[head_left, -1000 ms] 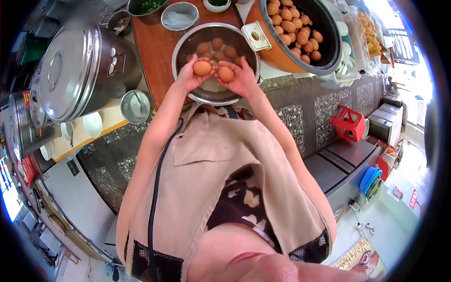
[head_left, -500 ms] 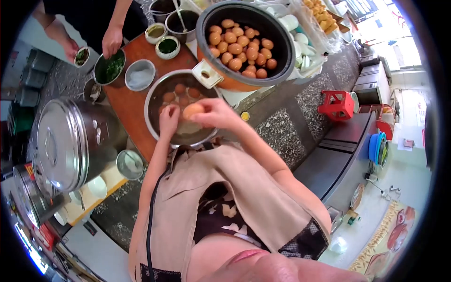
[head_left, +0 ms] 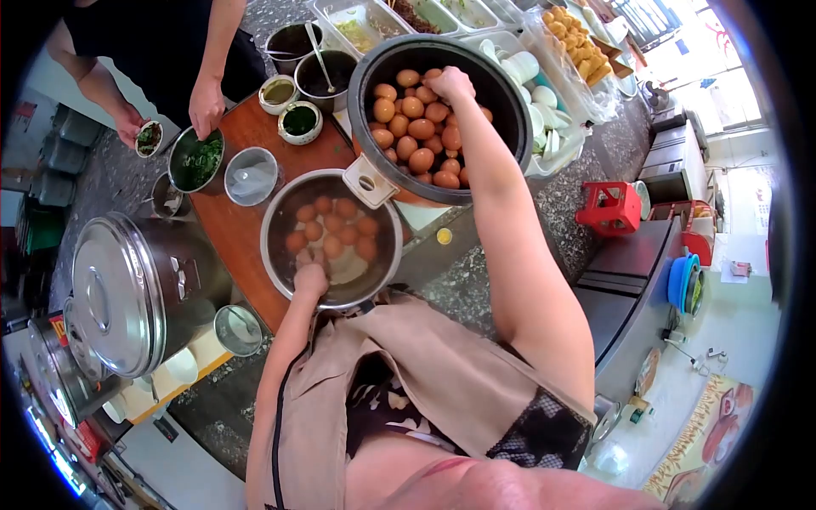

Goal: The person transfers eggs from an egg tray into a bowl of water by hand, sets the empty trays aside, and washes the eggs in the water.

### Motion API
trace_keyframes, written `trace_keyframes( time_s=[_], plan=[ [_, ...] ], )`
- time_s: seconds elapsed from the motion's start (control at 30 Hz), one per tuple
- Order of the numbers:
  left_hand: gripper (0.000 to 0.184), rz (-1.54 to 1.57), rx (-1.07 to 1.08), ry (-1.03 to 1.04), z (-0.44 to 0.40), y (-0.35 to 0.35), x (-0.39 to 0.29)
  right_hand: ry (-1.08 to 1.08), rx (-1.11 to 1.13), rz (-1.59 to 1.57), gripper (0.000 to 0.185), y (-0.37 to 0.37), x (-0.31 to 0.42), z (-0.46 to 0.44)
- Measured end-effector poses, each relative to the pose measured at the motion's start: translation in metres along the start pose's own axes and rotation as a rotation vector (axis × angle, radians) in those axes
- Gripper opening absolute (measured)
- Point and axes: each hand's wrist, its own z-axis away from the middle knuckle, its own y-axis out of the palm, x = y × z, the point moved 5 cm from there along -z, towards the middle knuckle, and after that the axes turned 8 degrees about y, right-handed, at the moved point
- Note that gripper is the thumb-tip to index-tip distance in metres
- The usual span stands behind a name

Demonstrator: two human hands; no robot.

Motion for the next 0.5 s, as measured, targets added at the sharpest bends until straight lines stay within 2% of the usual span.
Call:
trace_keyframes(
  time_s=[0.03, 0.07, 0.1, 0.13, 0.2, 0.23, 0.27, 0.3, 0.43, 0.5],
  plan=[
    [0.042, 0.001, 0.01, -0.006, -0.002, -0.007, -0.001, 0.059, 0.104, 0.002, 0.057, 0.003, -0.002, -0.001],
    [0.041, 0.046, 0.207, -0.059, -0.006, -0.004, 0.0, 0.069, 0.087, 0.007, 0.052, 0.001, -0.002, 0.002],
    [0.04, 0.092, 0.402, -0.111, -0.004, 0.002, 0.002, 0.053, 0.152, 0.005, 0.066, 0.0, -0.004, 0.0],
    [0.033, 0.098, 0.355, -0.11, -0.006, 0.005, 0.003, 0.088, 0.154, -0.071, 0.073, -0.003, -0.009, 0.003],
    [0.033, 0.146, 0.326, -0.124, -0.004, -0.002, -0.002, 0.109, 0.108, -0.223, 0.089, -0.014, -0.015, 0.019],
    [0.034, 0.191, 0.292, -0.136, -0.004, -0.007, -0.004, 0.128, 0.037, -0.231, 0.083, -0.002, -0.025, 0.001],
    [0.043, 0.182, 0.32, -0.119, -0.006, -0.001, -0.001, 0.08, 0.032, -0.115, 0.083, 0.011, -0.033, -0.015],
    [0.043, 0.184, 0.319, -0.126, -0.006, -0.002, -0.003, 0.031, 0.028, 0.001, 0.082, 0.019, -0.042, -0.026],
    [0.05, 0.25, 0.374, -0.042, -0.01, 0.013, 0.002, -0.212, 0.119, 0.086, 0.061, 0.01, -0.042, -0.01],
    [0.049, 0.226, 0.549, -0.006, -0.008, 0.01, -0.002, -0.279, -0.2, 0.181, 0.047, 0.001, -0.037, 0.004]
  ],
)
